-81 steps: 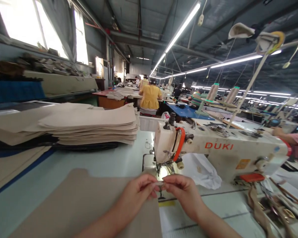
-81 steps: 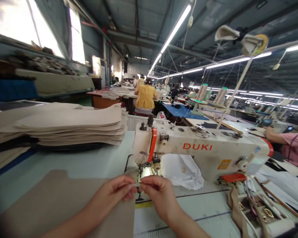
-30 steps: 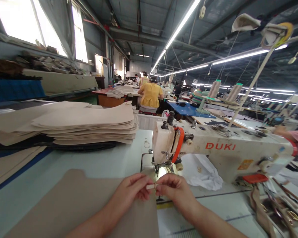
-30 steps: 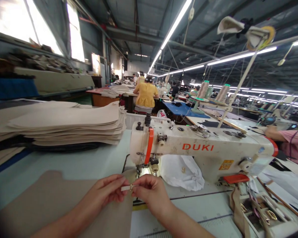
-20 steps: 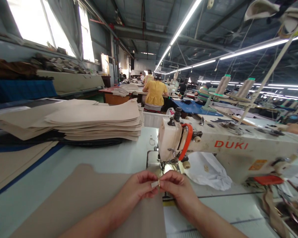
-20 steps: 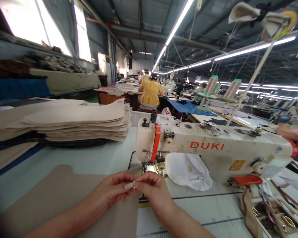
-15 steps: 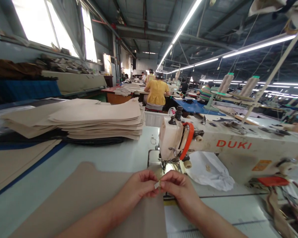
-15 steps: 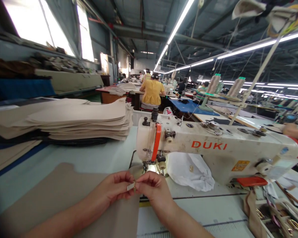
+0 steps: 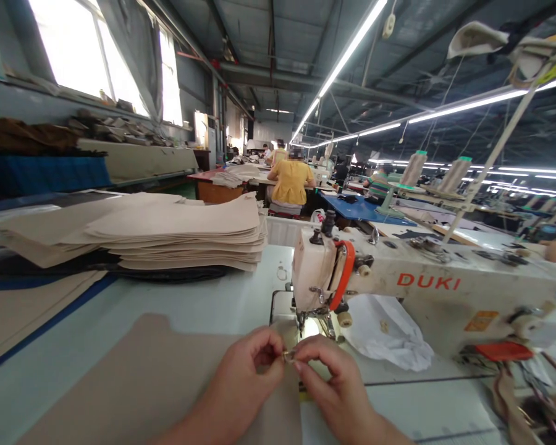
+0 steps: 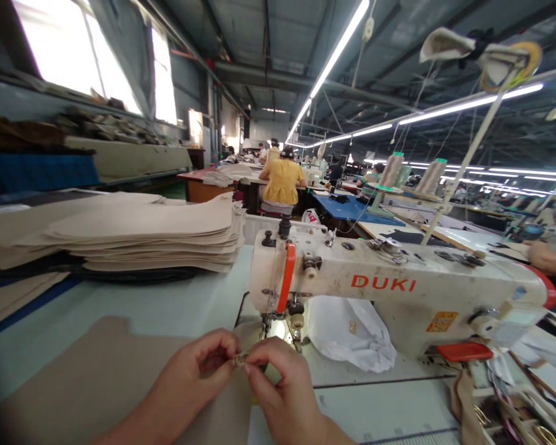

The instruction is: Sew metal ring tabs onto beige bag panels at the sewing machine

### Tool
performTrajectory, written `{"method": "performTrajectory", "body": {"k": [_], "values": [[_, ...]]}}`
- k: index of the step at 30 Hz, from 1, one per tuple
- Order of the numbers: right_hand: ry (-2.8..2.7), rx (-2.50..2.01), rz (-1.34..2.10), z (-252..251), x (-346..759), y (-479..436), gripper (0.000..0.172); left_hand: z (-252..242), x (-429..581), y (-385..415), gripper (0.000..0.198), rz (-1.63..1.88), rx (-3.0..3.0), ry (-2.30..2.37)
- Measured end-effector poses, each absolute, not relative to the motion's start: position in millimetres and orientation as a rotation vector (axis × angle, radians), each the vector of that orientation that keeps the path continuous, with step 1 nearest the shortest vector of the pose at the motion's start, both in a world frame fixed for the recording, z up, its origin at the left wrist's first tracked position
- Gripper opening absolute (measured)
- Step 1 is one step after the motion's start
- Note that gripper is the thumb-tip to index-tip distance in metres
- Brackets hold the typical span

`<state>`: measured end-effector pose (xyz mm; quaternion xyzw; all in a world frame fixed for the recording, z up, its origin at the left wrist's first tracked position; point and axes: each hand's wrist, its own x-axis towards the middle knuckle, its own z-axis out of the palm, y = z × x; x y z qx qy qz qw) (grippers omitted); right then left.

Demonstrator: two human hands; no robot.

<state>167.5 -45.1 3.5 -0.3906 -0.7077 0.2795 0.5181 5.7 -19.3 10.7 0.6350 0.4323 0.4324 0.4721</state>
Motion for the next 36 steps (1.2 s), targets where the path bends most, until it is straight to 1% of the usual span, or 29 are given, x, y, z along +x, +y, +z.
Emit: {"method": "performTrajectory", "body": {"k": [8,13,20,24,28,32,36], "values": [[-1.57,-1.003,0.654,2,165,-46,0.01,3,7,-19,0.005,1.08,1.471,1.026],[-1.524,-1.033,0.617,1,163,-46,0.01,8,8,-20,0.007,1.105,1.436,1.02],[-1.468,-1.13,0.669,-1,159,-43,0.011,14,10,-13,0.023,0.94,1.256,0.99],[-1.47,-1.141,0.703,0,160,-44,0.011,14,9,-14,0.028,0.955,1.247,0.987],[-1.478,-1.141,0.759,-1,160,-44,0.011,13,9,-16,0.022,1.008,1.297,0.975],[-1.371,-1.104,0.944,-4,161,-44,0.011,10,7,-19,0.016,1.049,1.389,0.978],[-1.291,-1.043,1.079,-6,162,-43,0.017,11,5,-22,0.011,1.075,1.504,1.004]]}}
